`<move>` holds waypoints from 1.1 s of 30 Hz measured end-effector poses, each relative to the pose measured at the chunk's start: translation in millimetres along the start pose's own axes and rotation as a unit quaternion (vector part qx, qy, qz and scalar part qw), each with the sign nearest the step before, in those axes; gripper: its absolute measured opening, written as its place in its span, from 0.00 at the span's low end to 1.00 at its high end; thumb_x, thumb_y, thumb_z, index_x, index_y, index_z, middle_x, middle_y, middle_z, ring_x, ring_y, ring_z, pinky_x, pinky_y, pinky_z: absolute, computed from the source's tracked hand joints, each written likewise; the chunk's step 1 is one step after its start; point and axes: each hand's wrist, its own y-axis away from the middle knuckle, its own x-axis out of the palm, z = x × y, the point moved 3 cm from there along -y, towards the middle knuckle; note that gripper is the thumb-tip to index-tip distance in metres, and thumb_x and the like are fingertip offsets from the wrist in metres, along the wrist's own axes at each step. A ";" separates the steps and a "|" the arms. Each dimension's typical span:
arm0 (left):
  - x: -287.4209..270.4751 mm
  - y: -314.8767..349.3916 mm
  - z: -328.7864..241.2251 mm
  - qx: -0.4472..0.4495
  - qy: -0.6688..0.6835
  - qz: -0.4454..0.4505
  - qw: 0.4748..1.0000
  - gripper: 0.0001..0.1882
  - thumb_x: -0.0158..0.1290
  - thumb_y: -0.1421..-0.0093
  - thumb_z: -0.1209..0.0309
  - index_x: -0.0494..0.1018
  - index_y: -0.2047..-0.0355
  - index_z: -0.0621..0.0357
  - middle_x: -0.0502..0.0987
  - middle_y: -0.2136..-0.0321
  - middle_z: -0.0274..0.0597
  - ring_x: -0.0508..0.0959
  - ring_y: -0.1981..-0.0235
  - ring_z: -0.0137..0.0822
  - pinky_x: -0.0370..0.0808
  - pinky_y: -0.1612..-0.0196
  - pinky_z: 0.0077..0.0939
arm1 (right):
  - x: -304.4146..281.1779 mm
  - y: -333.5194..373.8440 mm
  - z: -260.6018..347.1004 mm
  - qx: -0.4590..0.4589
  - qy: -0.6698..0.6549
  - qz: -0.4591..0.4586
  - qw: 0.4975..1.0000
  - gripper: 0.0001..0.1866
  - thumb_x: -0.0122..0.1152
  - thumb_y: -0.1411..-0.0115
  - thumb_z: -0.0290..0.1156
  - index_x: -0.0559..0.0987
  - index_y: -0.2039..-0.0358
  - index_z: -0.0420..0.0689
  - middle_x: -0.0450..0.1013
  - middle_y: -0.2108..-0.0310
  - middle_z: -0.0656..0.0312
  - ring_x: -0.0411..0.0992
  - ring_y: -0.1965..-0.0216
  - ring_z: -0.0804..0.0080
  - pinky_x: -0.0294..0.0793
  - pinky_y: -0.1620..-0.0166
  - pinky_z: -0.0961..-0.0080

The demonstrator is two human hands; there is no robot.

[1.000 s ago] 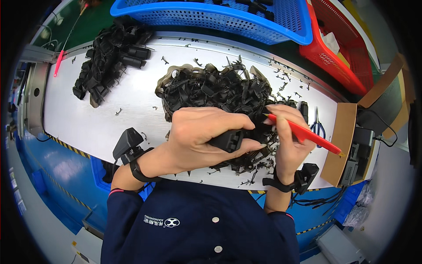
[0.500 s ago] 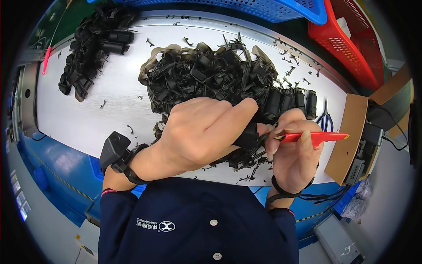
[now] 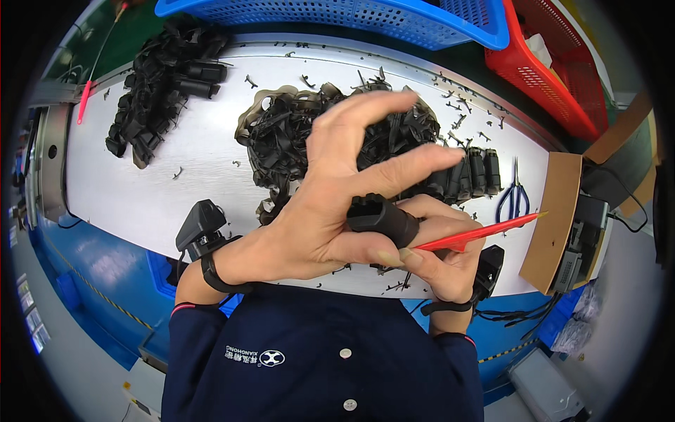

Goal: Using a red scraping tool to remove excess plastic flashing from small black industrial parts at a workbench.

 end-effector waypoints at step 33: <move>3.5 5.0 -13.7 0.111 0.101 0.011 0.989 0.40 0.44 0.59 0.59 0.60 0.47 0.75 0.63 0.46 0.59 0.58 0.43 0.49 0.48 0.41 0.34 | 13.1 18.6 5.9 -0.423 0.456 -0.073 0.780 0.08 0.61 0.60 0.27 0.72 0.79 0.39 0.74 0.62 0.52 0.72 0.64 0.64 0.72 0.61 0.71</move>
